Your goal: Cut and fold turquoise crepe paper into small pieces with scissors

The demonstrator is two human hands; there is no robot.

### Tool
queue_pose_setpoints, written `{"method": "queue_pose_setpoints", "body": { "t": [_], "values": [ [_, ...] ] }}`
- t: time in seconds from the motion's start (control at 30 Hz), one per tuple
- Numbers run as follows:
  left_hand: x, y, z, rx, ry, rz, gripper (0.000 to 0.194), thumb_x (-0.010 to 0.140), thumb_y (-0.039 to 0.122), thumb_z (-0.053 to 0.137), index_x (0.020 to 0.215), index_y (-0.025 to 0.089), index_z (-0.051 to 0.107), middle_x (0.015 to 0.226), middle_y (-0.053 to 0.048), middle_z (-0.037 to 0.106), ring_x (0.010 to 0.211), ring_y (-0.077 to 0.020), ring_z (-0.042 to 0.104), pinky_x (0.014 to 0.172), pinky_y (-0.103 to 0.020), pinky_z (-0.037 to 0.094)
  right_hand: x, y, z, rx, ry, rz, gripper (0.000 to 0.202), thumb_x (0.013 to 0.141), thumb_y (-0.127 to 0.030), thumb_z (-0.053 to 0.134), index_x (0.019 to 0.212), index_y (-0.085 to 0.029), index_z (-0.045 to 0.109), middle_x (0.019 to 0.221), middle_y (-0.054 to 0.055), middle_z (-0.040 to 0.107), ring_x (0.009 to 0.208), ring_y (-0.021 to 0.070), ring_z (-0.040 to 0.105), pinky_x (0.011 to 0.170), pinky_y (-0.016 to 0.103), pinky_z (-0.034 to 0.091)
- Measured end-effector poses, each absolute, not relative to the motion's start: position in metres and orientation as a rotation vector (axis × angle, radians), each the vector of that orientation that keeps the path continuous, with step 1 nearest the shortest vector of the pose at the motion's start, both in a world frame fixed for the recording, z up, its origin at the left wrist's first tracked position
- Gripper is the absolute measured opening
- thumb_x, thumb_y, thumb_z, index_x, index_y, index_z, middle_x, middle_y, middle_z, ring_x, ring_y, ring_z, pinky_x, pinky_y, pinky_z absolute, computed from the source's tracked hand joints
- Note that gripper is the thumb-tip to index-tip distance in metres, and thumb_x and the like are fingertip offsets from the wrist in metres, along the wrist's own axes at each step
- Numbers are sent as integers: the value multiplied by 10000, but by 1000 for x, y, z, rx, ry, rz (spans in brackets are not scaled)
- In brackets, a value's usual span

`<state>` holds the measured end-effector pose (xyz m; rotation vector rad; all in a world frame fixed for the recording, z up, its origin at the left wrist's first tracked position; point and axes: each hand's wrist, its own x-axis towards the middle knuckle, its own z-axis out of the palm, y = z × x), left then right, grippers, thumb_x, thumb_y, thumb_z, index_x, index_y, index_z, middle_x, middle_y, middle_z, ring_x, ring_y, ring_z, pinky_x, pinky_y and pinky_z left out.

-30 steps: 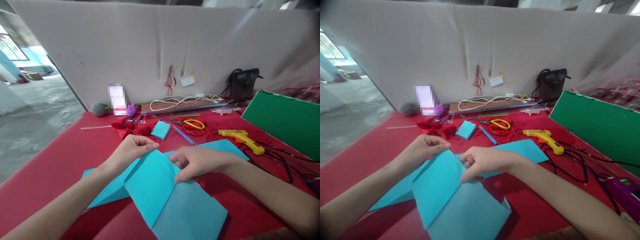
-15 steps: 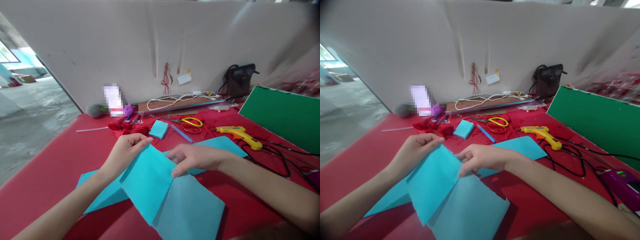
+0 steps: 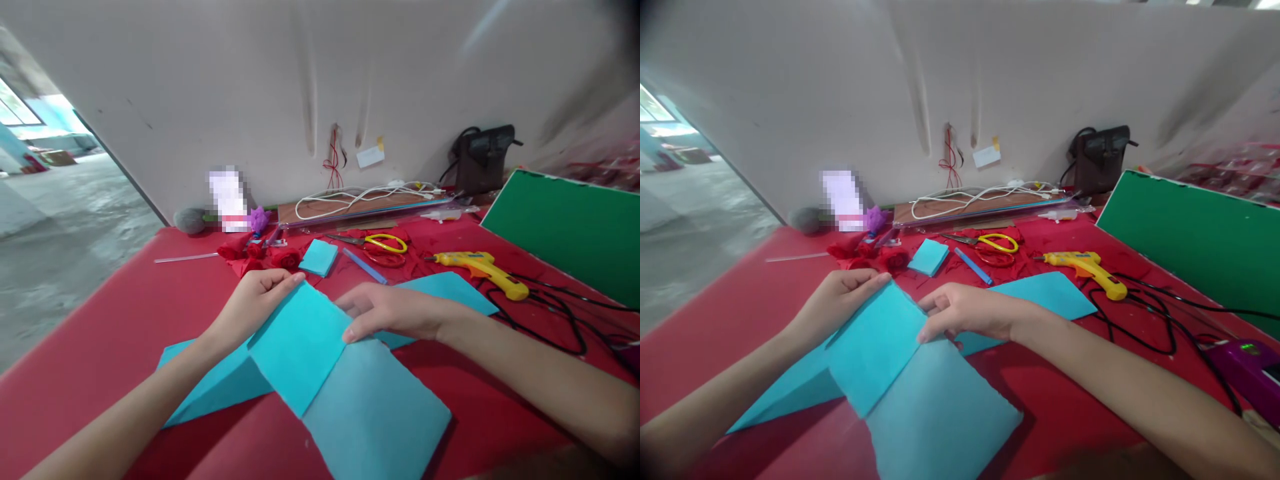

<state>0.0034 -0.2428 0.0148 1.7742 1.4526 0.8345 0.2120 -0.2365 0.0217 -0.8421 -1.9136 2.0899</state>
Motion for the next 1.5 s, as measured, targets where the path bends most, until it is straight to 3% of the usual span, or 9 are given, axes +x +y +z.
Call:
{"method": "queue_pose_setpoints", "body": {
  "t": [0.2,0.3,0.5,0.63,0.73,1.0,1.13,1.27,1.5],
  "values": [
    [-3,-237,8,1627,1438,724,515,713,567,509,455,171,304,420,68,229,369,-43,227,351,-178,162,216,-234,23,-867,-1843,2098,220,656,-260,614,822,-116,599,675,-5,539,644,93,506,577,219,395],
    [-3,-239,10,1430,1303,815,514,644,619,550,451,163,410,399,49,341,362,-56,315,359,-178,238,216,-236,23,-859,-1831,2112,214,645,-256,627,807,-118,598,636,-19,516,581,76,470,532,207,378],
    [4,-248,20,992,864,973,745,689,775,196,807,175,621,624,-65,631,588,-185,593,543,-291,449,214,-238,28,-834,-1540,1851,204,657,-276,632,808,-149,579,633,-34,480,538,63,440,542,219,388],
    [11,-255,16,1193,905,938,418,686,566,557,797,169,628,717,-56,666,659,-183,607,589,-274,464,213,-236,27,-865,-1503,1687,192,669,-286,632,797,-157,569,650,-26,484,574,80,461,625,267,424],
    [15,-259,12,1267,998,919,192,713,350,639,788,174,627,761,-18,674,662,-135,600,616,-237,468,213,-235,27,-869,-1561,1587,192,683,-292,626,806,-156,571,670,-18,502,587,86,471,631,273,431],
    [15,-260,18,1215,943,1025,119,741,275,623,699,164,628,635,13,642,597,-103,578,581,-205,467,217,-233,27,-769,-1669,1495,257,735,-284,599,970,-182,576,724,-12,549,594,80,490,566,229,425],
    [10,-257,21,1261,954,1086,125,722,269,635,804,175,647,728,-13,667,667,-137,598,605,-239,481,220,-230,27,-744,-1690,1453,275,739,-284,595,990,-173,570,673,-28,530,528,55,448,477,192,378],
    [4,-253,18,1331,982,1146,119,706,264,646,783,175,658,756,-19,670,662,-133,586,601,-242,475,221,-228,28,-785,-1613,1446,269,715,-261,613,968,-185,560,624,-49,509,519,53,442,466,189,362],
    [0,-252,22,1305,1040,1209,97,660,267,666,705,181,673,555,16,589,539,-106,527,543,-229,432,223,-225,29,-717,-1589,1487,134,719,-251,608,837,-191,620,653,-36,538,512,46,433,469,188,363]
  ]
}}
